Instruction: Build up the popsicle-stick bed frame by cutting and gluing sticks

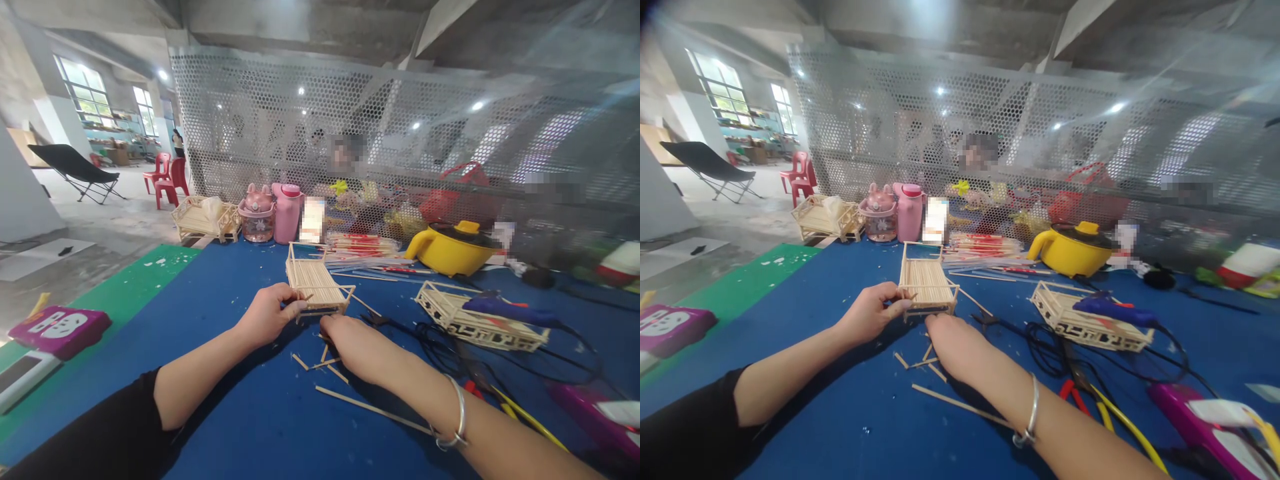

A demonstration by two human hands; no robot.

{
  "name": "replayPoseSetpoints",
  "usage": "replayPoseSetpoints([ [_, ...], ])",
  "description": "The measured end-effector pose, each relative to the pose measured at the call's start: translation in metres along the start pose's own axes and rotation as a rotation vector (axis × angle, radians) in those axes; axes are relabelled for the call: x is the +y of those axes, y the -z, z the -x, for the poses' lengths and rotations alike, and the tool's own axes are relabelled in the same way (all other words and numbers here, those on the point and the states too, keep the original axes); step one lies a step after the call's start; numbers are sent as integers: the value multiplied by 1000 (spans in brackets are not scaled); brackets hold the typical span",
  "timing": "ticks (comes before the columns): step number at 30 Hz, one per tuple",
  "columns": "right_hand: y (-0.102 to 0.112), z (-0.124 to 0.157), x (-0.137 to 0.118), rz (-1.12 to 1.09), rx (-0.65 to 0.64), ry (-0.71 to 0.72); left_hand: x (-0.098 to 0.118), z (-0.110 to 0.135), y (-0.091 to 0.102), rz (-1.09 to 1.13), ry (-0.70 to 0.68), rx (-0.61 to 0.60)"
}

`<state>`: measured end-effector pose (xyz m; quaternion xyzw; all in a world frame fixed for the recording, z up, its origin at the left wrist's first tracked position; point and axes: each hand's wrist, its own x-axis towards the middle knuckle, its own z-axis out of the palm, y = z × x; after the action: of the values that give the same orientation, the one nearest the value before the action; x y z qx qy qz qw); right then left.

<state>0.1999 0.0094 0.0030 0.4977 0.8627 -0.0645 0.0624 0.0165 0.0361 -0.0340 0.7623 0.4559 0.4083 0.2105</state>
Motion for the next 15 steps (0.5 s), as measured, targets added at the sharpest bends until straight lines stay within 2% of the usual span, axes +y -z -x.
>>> replayPoseSetpoints([
  [10,1,-11,-1,5,3,-41,2,1,-2,-9,39,22],
  [15,1,-14,9,-51,29,30,2,1,-2,18,25,22],
])
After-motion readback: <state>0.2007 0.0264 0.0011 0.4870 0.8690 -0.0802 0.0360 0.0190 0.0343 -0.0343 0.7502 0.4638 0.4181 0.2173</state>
